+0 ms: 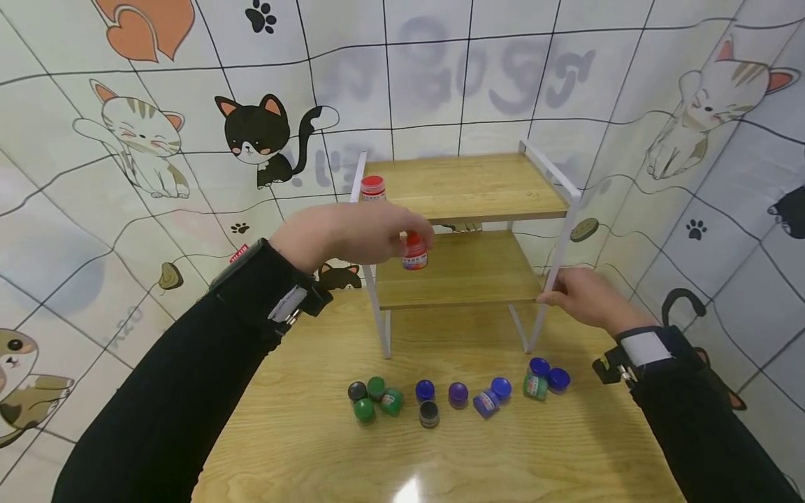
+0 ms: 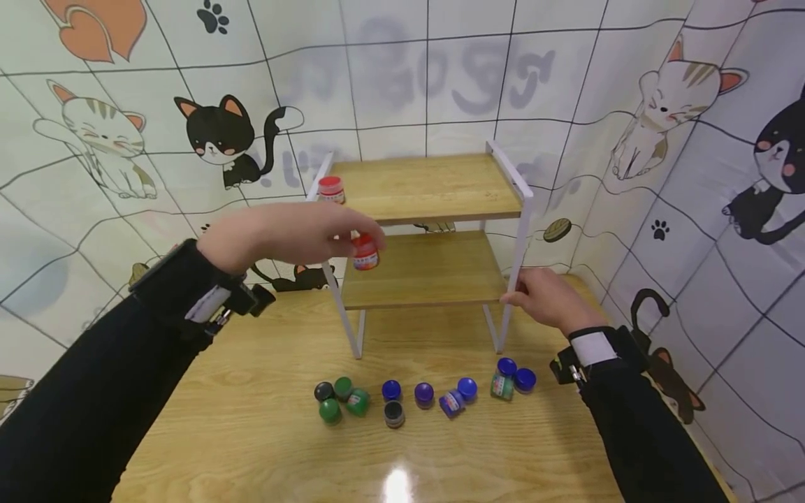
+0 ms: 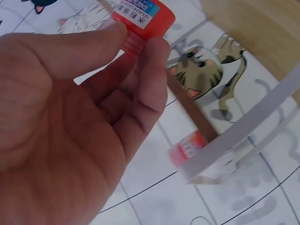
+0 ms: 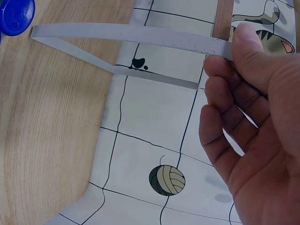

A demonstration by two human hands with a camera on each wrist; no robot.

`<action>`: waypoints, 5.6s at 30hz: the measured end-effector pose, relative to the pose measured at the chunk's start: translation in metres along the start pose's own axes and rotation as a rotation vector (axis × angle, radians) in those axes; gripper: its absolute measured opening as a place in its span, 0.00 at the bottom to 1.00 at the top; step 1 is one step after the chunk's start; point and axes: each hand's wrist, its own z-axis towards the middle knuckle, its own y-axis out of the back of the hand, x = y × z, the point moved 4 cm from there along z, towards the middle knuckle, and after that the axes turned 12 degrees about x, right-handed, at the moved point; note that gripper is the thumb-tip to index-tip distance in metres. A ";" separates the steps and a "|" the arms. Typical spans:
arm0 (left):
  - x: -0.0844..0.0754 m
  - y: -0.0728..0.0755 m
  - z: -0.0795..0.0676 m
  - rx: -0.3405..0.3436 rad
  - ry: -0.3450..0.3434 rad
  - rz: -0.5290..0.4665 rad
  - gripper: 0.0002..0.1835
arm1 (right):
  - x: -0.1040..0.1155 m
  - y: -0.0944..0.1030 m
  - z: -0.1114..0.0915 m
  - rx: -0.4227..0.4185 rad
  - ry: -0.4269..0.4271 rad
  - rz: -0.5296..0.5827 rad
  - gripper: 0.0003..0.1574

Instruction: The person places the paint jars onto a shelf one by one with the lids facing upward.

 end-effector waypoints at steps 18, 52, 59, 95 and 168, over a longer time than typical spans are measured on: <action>0.023 0.045 0.013 -0.194 0.067 0.140 0.26 | 0.000 -0.001 0.000 -0.005 -0.018 -0.001 0.09; 0.030 0.041 0.033 -0.287 0.202 0.273 0.21 | -0.001 -0.001 0.000 -0.012 -0.014 0.000 0.09; 0.033 0.042 0.032 -0.269 0.215 0.260 0.29 | -0.001 -0.003 0.000 -0.012 -0.014 0.003 0.11; 0.006 -0.067 0.027 -0.240 -0.288 0.180 0.18 | -0.001 0.000 -0.001 -0.013 -0.005 0.015 0.11; 0.138 -0.264 0.071 0.057 0.059 -0.234 0.14 | 0.001 -0.001 0.000 -0.037 0.011 -0.001 0.10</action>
